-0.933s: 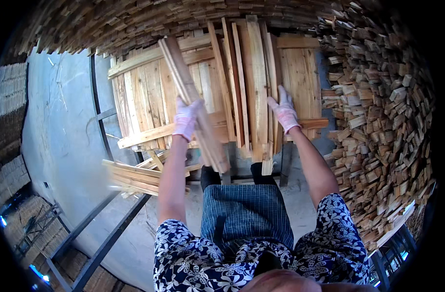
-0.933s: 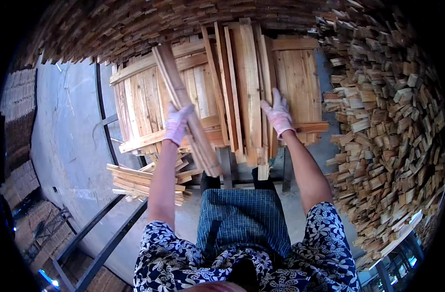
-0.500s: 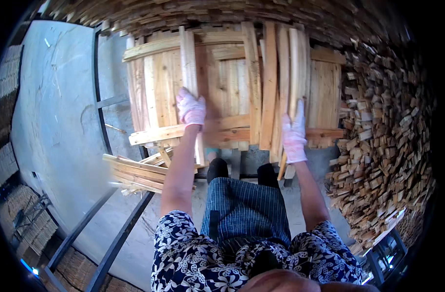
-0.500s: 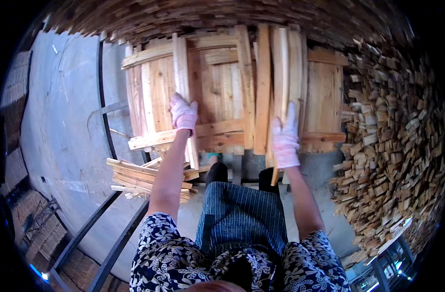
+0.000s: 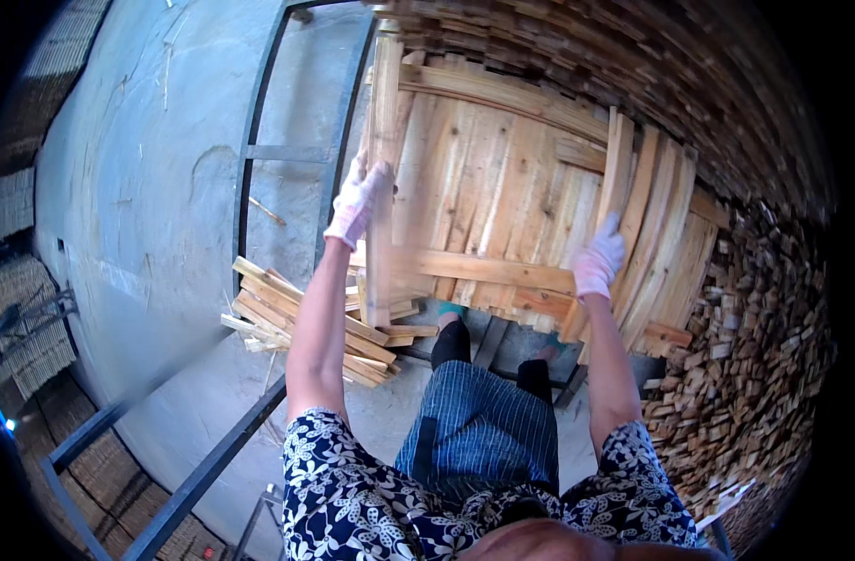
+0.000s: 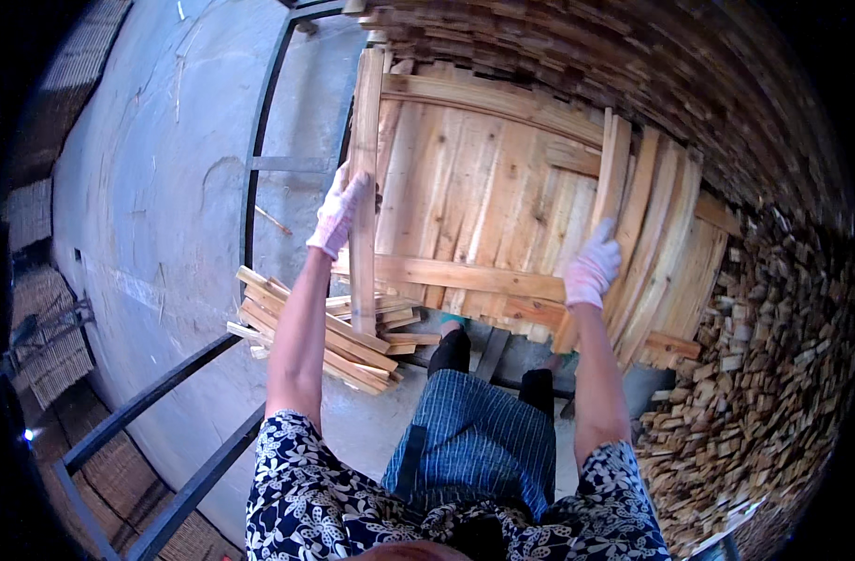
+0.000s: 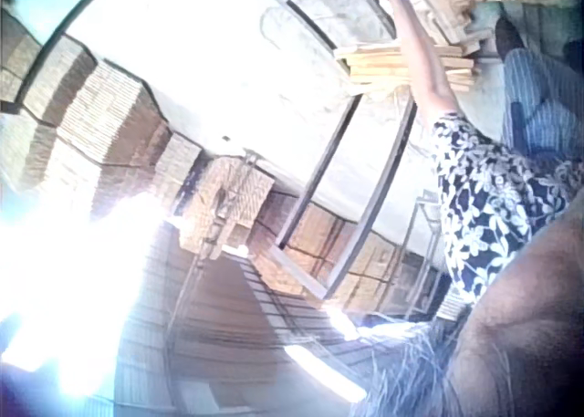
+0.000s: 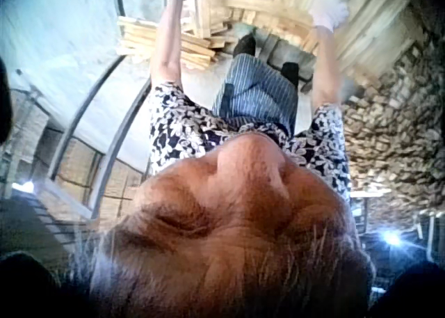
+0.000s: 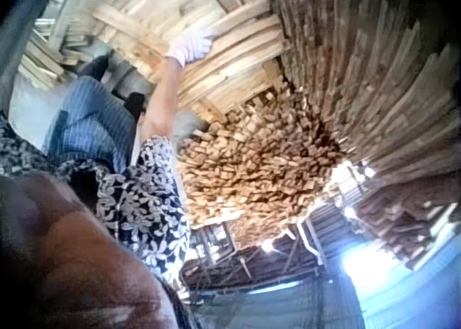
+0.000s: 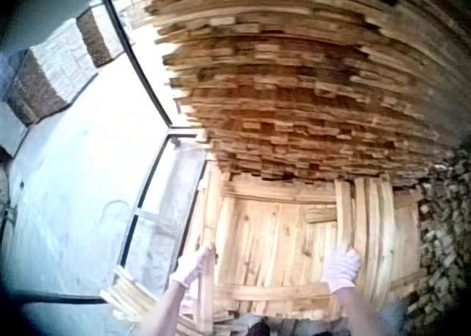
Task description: The person repeatedly picks up small wooden planks from a pile on the floor and stacks them onto a metal rack. They wear pink gloves and handle the planks one by one or in small groups, moving them from a disorganized pile to a vertical arrangement on the rack.
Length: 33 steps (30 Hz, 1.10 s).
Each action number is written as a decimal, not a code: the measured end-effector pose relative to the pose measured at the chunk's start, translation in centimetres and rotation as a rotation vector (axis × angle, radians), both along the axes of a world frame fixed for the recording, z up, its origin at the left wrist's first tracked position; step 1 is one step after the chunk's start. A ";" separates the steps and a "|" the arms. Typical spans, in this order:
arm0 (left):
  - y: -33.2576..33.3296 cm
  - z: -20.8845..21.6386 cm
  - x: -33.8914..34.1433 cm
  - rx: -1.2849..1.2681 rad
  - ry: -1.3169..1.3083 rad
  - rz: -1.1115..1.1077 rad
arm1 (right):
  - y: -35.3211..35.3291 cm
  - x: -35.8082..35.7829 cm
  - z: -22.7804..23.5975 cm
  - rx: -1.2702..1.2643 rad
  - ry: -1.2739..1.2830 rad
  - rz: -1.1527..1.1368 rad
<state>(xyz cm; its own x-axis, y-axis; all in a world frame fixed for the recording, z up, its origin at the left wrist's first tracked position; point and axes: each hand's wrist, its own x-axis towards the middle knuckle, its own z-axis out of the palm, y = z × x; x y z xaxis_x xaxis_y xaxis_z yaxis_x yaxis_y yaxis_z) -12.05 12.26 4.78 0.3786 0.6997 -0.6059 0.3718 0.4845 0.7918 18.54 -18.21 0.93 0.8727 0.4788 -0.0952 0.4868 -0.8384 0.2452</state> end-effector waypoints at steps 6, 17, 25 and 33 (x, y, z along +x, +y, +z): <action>3.6 -4.0 -4.0 0.071 0.127 -0.162 | 1.7 -9.0 3.4 0.545 0.636 0.165; 4.6 -4.5 -4.2 0.148 0.221 -0.192 | 23.6 -24.2 -0.9 0.503 0.785 0.086; 3.7 -6.4 -4.9 0.466 0.173 -0.044 | 24.5 -18.6 -2.7 0.521 0.899 0.506; 2.8 -5.5 -2.6 0.894 0.264 -0.333 | 34.5 -4.4 -4.8 0.202 0.253 0.627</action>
<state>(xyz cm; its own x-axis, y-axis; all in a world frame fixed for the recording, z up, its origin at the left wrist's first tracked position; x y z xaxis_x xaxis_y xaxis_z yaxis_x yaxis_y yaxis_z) -14.63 15.03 -0.68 0.5676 0.8233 0.0000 0.5978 -0.4121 0.6876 14.15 16.25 -3.87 0.3890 0.9139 -0.1156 0.9146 -0.3982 -0.0702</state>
